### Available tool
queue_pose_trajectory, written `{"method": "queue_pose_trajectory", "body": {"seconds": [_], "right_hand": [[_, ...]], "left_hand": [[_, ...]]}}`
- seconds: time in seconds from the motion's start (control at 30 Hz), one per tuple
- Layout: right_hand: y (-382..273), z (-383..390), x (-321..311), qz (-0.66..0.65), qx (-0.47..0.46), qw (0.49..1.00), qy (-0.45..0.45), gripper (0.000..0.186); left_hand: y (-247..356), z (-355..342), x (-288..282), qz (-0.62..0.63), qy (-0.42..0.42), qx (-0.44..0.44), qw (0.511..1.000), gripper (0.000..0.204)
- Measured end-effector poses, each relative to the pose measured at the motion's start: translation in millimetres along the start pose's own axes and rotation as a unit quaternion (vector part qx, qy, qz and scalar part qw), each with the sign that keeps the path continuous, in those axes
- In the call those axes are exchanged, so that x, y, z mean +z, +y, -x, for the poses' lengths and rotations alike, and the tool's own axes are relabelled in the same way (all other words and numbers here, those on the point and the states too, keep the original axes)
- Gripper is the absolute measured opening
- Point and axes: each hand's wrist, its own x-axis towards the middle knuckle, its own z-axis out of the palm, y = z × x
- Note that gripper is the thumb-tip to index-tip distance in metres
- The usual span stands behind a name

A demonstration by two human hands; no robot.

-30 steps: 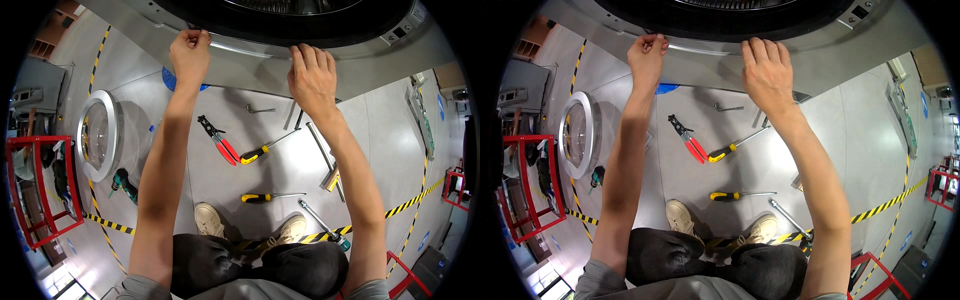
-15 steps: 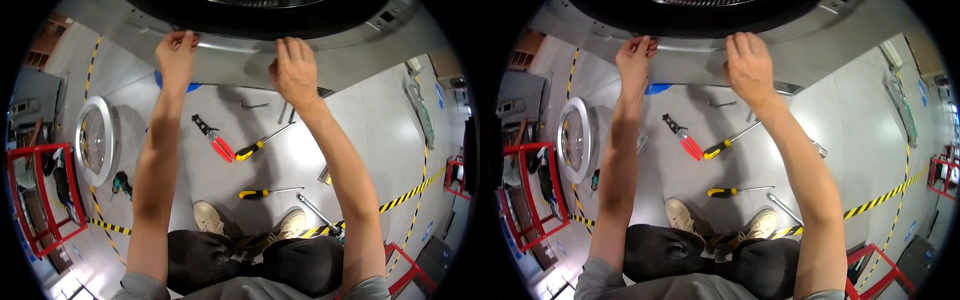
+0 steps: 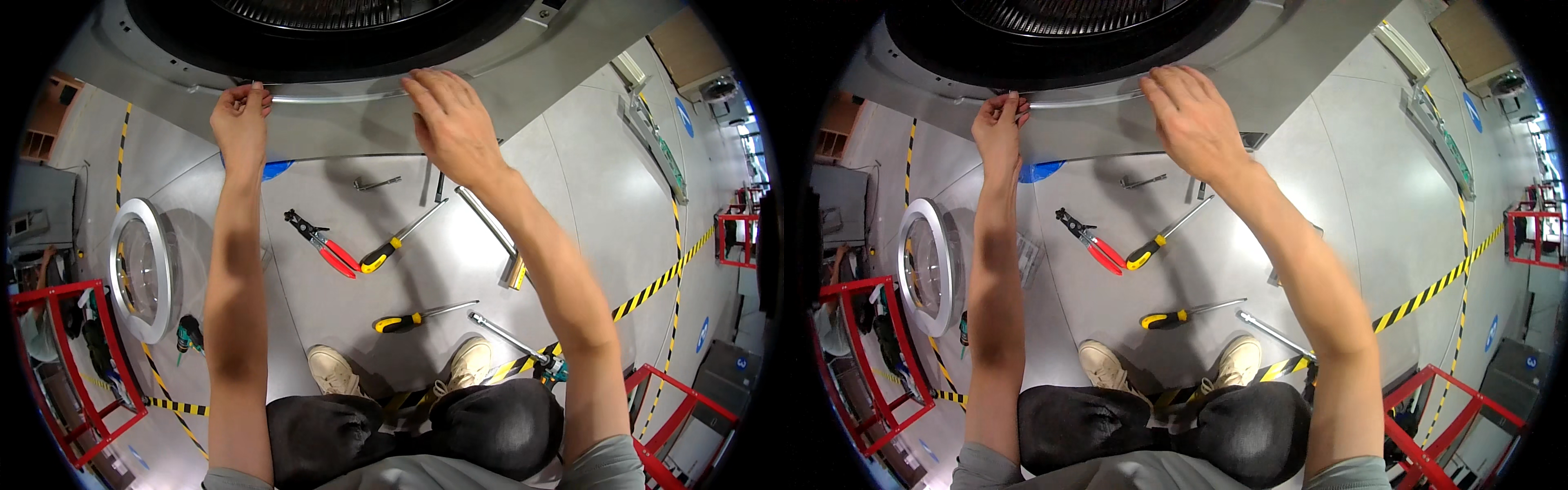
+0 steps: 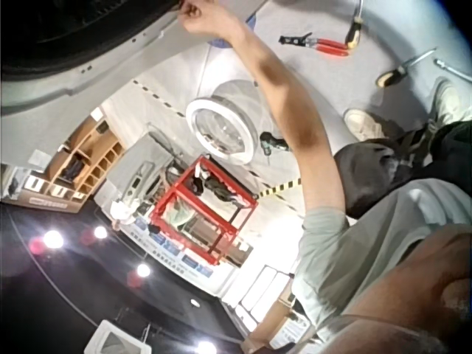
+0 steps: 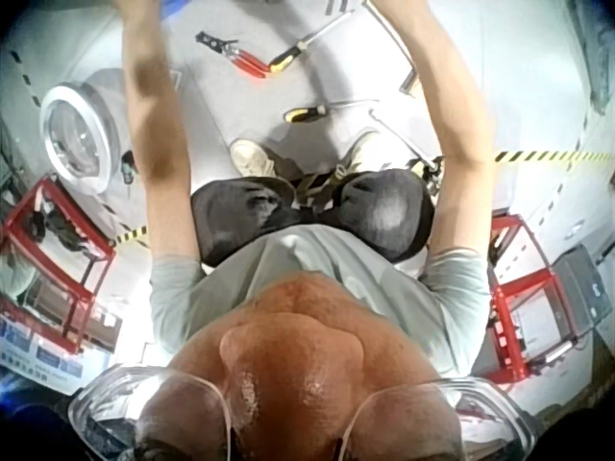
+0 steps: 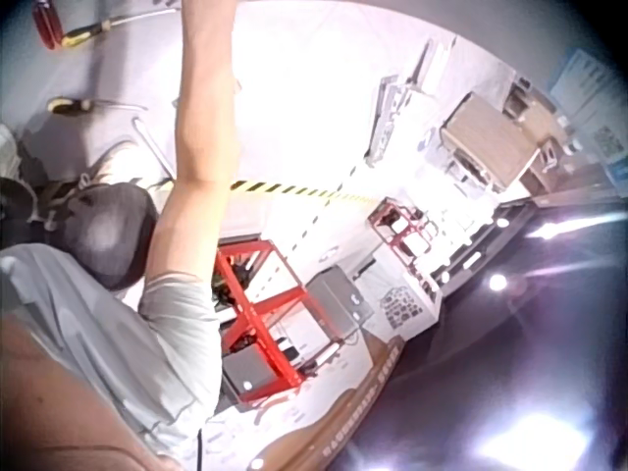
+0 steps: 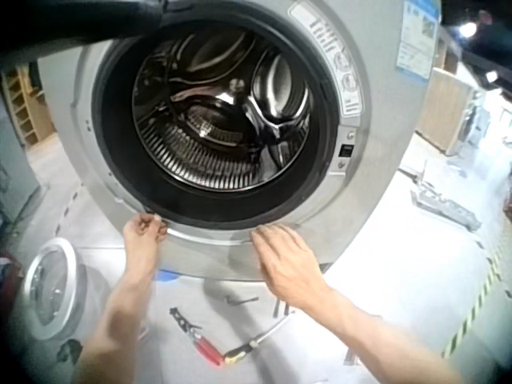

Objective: The person installs a metal retaining ring around the rubber door seal of a washing machine by hand and then uses a screwdriver to tighten the clamp screw.

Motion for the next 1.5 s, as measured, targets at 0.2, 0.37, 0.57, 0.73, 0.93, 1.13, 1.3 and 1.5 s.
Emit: {"method": "queue_pose_trajectory", "body": {"seconds": [0.2, 0.37, 0.57, 0.73, 0.93, 1.13, 1.3, 1.5], "right_hand": [[-2.6, -19.5, -2.5, -0.319, 0.469, 0.822, -0.053, 0.019], [7.9, -21.6, 16.1, -0.473, 0.568, 0.672, -0.055, 0.023], [4.1, -22.5, 19.0, -0.492, 0.561, 0.665, -0.027, 0.021], [-2.0, -30.4, 16.3, -0.499, 0.566, 0.656, -0.028, 0.018], [-9.1, -42.7, 11.8, -0.495, 0.608, 0.62, -0.007, 0.014], [-19.6, -56.4, 9.1, -0.472, 0.664, 0.581, 0.01, 0.014], [-17.4, -54.7, 14.8, -0.429, 0.654, 0.622, -0.023, 0.014], [-25.9, -51.9, 24.0, -0.443, 0.661, 0.606, 0.005, 0.018]], "left_hand": [[-4.5, -3.5, -4.2, 0.018, -0.01, 0.008, 1.0, 0.019], [-0.5, -1.1, -1.5, 0.002, -0.001, 0.002, 1.0, 0.02], [-3.5, -2.2, -1.8, 0.004, -0.005, 0.007, 1.0, 0.02], [-4.7, -4.3, -4.9, 0.003, -0.011, 0.005, 1.0, 0.02], [-1.1, -3.6, -3.6, -0.003, -0.013, 0.001, 1.0, 0.019], [2.8, -4.2, -4.9, -0.012, -0.009, -0.011, 1.0, 0.021], [9.5, -0.8, -3.8, -0.024, -0.005, -0.031, 0.999, 0.021], [5.8, -6.7, -3.3, -0.016, -0.028, -0.045, 0.998, 0.019]]}}
